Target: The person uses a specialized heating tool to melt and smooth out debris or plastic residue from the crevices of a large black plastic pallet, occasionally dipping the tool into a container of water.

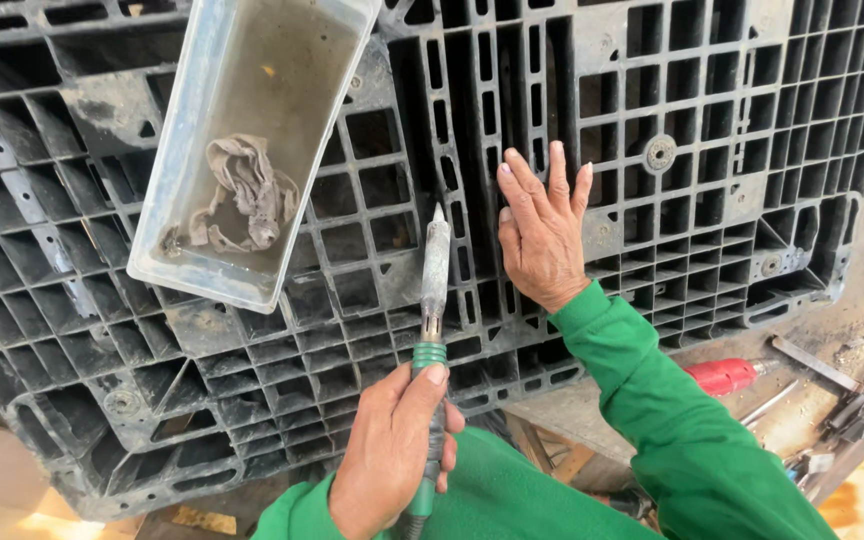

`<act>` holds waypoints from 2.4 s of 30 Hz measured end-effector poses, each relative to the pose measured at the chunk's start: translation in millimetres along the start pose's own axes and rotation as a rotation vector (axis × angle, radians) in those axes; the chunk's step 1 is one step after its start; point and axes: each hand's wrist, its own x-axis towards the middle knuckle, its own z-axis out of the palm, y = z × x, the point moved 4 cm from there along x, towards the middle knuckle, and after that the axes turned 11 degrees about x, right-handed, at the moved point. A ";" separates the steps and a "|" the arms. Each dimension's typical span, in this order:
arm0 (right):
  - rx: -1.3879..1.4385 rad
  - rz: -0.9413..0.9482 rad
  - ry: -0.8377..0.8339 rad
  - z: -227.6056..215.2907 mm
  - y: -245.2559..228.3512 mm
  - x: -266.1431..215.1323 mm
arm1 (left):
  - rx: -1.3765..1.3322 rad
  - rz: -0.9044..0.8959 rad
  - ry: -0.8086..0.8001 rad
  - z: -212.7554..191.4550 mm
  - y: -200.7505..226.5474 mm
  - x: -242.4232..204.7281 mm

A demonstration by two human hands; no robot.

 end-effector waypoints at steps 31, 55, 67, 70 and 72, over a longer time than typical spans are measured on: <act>0.033 0.018 0.004 2.7 5.3 -1.1 | 0.187 0.022 0.051 12.3 -0.2 3.2; 0.047 0.024 0.010 1.9 3.7 -3.3 | 0.161 -0.144 0.032 5.7 14.6 -14.5; 0.056 0.018 0.018 0.3 3.2 -3.4 | 0.255 -0.045 0.066 1.8 14.9 0.5; 0.051 0.012 0.018 1.1 4.8 -1.4 | 0.209 -0.075 0.047 -3.4 17.4 1.9; 0.047 0.003 0.019 2.3 5.4 -2.9 | 0.180 -0.100 0.041 -6.8 18.0 1.4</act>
